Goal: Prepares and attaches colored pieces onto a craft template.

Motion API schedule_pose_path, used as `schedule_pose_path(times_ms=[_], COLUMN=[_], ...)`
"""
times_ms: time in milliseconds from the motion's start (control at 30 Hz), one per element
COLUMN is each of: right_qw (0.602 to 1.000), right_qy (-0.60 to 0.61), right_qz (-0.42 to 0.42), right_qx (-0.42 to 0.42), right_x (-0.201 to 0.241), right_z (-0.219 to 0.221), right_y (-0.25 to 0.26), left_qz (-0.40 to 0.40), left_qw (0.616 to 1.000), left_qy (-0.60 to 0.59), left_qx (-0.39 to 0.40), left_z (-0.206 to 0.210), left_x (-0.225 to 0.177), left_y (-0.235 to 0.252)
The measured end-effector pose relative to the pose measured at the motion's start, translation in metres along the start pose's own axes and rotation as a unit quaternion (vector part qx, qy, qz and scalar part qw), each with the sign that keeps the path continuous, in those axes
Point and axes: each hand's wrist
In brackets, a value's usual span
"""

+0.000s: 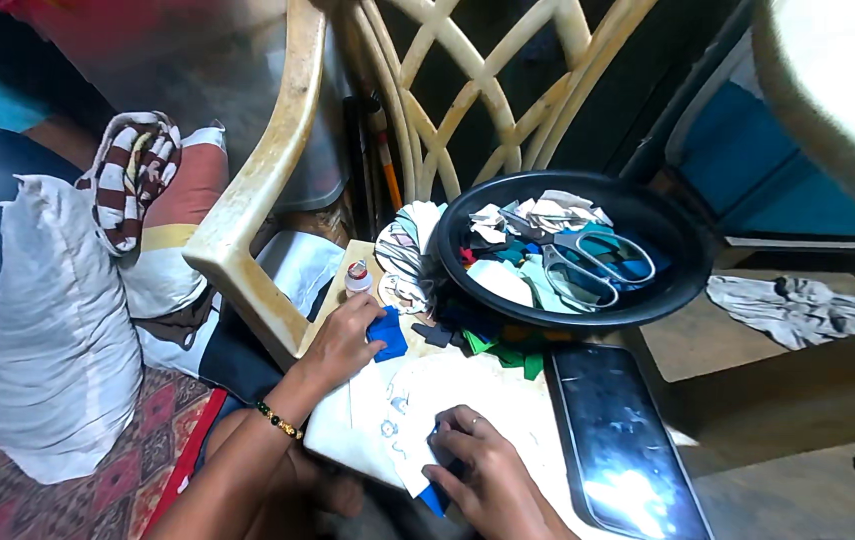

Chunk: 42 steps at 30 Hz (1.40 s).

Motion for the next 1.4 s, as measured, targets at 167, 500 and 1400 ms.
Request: schedule_pose_path(times_ms=[167, 500, 1400], right_qw=[1.0, 1.0, 0.969], right_qy=[0.014, 0.009, 0.213], right_qz=[0.011, 0.011, 0.021], right_qx=[0.018, 0.021, -0.121], right_x=[0.002, 0.002, -0.004], right_z=[-0.003, -0.003, -0.013], right_y=[0.001, 0.0, 0.004], left_qz=[0.053, 0.072, -0.041], left_qw=[0.996, 0.995, 0.928], left_qy=[0.012, 0.07, -0.365], left_qx=[-0.067, -0.024, -0.058], left_z=[0.008, 0.014, -0.003], left_x=[0.008, 0.007, -0.08], left_y=[-0.002, 0.003, -0.047])
Point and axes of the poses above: each hand's wrist, its own y-axis towards the middle knuckle, its own z-axis out of the palm, x = y × z, and after that the axes turned 8 degrees about -y, right-handed
